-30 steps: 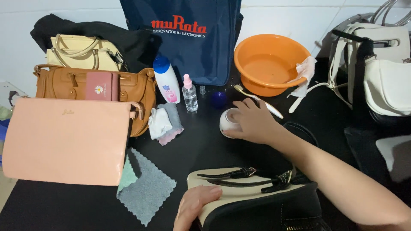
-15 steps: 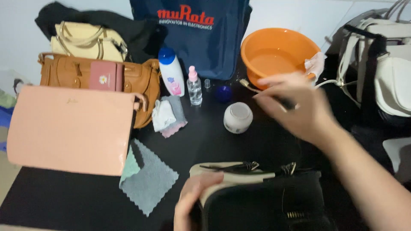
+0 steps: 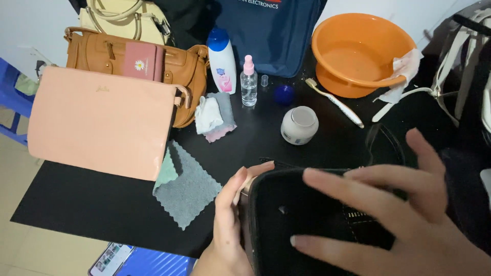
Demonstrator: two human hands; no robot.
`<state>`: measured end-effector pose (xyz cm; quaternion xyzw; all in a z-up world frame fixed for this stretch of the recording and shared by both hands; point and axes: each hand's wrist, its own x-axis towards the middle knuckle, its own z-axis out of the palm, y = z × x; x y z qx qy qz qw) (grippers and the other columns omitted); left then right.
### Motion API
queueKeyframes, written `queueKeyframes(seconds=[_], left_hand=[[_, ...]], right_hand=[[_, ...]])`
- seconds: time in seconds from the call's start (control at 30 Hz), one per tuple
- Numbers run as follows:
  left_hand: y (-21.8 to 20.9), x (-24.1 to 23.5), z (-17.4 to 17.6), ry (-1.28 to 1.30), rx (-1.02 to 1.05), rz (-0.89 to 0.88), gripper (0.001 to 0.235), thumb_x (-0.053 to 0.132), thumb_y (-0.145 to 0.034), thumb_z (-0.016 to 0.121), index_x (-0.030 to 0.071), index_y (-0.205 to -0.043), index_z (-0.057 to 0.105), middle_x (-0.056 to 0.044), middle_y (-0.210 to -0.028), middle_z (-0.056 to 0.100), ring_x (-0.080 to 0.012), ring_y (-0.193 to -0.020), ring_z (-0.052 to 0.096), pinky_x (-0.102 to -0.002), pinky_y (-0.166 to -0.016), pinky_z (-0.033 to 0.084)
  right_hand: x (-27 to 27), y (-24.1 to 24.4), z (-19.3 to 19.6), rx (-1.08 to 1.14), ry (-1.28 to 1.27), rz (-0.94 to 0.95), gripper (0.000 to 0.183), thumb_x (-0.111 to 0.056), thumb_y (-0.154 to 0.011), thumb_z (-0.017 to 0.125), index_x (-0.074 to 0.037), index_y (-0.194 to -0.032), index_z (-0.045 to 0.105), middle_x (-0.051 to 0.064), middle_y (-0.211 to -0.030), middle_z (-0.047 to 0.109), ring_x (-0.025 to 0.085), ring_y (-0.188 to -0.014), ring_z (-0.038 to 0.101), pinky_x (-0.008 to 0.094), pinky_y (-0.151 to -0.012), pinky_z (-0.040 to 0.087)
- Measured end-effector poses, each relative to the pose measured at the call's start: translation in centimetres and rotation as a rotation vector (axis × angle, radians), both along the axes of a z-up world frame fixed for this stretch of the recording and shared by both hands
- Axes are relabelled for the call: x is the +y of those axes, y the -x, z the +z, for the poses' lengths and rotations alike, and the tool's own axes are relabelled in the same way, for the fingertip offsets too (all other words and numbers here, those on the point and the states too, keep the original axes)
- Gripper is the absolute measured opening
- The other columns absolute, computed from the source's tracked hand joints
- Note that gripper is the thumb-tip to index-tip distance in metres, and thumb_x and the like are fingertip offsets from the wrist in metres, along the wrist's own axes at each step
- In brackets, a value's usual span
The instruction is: Polishing and cleaning a black and white leather handbag using a cloth and polishing cream
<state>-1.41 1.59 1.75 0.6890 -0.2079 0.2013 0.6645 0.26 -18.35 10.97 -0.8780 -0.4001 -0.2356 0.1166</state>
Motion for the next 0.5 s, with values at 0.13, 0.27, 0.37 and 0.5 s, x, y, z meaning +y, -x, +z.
queueKeyframes(seconds=[0.13, 0.27, 0.37, 0.5], left_hand=[[-0.1, -0.1, -0.5, 0.034, -0.025, -0.018, 0.07, 0.035, -0.107, 0.056, -0.001, -0.155, 0.021, -0.027, -0.149, 0.053, -0.0334, -0.14, 0.06, -0.039, -0.118, 0.049], [-0.4, -0.5, -0.9, 0.029, -0.05, 0.016, 0.064, 0.028, -0.108, 0.054, -0.004, -0.153, 0.022, -0.031, -0.147, 0.053, -0.0375, -0.14, 0.059, -0.044, -0.12, 0.048], [0.0, -0.6, -0.5, -0.005, -0.059, 0.065, 0.06, 0.026, -0.108, 0.049, -0.007, -0.151, 0.024, -0.032, -0.147, 0.054, -0.0373, -0.139, 0.06, -0.044, -0.12, 0.048], [-0.3, -0.8, -1.9, 0.022, -0.063, 0.106, 0.057, 0.028, -0.109, 0.046, -0.006, -0.151, 0.026, -0.033, -0.146, 0.055, -0.0372, -0.139, 0.059, -0.044, -0.12, 0.049]], right_hand=[[-0.3, 1.0, -0.1, 0.114, -0.084, -0.018, 0.026, -0.044, -0.087, 0.056, -0.05, -0.093, 0.08, -0.01, -0.135, 0.062, 0.018, -0.122, 0.051, 0.069, -0.127, 0.021], [-2.0, -0.1, -0.6, 0.209, -0.032, -0.055, 0.033, -0.054, -0.086, 0.05, -0.037, -0.063, 0.067, -0.005, -0.143, 0.058, 0.021, -0.122, 0.049, 0.068, -0.123, 0.016], [-2.2, -0.5, -0.4, 0.187, 0.01, -0.097, 0.041, -0.057, -0.082, 0.047, -0.029, -0.055, 0.058, -0.002, -0.147, 0.056, 0.027, -0.124, 0.046, 0.073, -0.123, 0.008], [-8.9, -3.9, 1.5, 0.02, 0.419, 0.012, 0.058, -0.091, -0.078, 0.024, -0.049, -0.064, 0.061, 0.007, -0.155, 0.053, 0.041, -0.115, 0.058, 0.07, -0.1, 0.033]])
